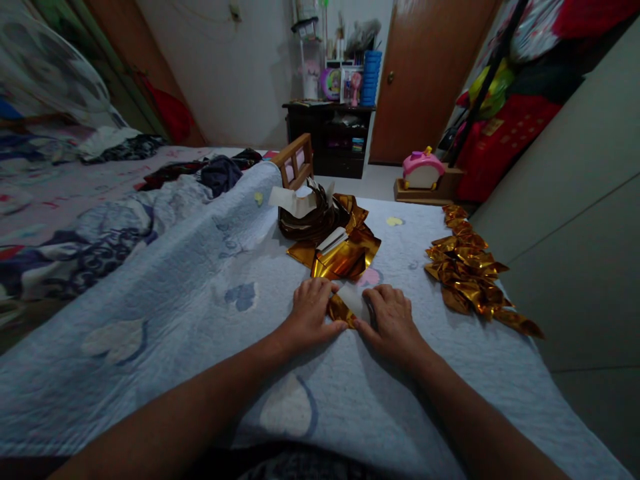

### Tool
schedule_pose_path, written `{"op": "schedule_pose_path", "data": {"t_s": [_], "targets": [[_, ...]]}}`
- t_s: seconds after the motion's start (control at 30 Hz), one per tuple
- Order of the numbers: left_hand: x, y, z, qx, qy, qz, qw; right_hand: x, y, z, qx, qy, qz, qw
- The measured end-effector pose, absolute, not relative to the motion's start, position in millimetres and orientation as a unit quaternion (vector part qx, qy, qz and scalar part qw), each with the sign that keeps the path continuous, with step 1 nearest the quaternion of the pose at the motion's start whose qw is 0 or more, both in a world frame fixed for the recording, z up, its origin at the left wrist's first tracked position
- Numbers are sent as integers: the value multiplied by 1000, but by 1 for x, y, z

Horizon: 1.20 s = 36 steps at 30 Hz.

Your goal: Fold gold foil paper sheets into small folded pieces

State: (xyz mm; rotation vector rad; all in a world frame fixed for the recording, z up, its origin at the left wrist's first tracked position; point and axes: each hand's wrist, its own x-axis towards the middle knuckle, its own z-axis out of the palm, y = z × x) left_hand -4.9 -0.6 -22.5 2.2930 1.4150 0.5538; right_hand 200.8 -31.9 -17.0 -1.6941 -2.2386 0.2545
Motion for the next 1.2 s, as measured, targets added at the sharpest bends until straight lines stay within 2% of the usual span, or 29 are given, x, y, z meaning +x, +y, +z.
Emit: {"op": "schedule_pose_path", "data": {"t_s": [0.17,0.4,0.63,0.77,0.9,1.1,1.2], "targets": [[-4,-2,-22,817,443,249,272,201,-29,-21,-577,-773,140,223],[-4,-8,-23,800,385,291,357,199,-28,-18,-540,-717,326,298],[1,-9,-17,673,368,400,501,198,-28,-8,-504,-617,466,385],[6,-11,-14,612,331,414,587,194,-26,-16,-474,-546,547,422],[6,-10,-16,582,318,415,622,193,-26,-19,-430,-496,619,431],[0,-11,-18,599,311,329,660,202,-26,-13,-458,-487,593,448],[-1,-13,-21,618,294,306,662,205,-25,-12,-469,-515,579,425]]}}
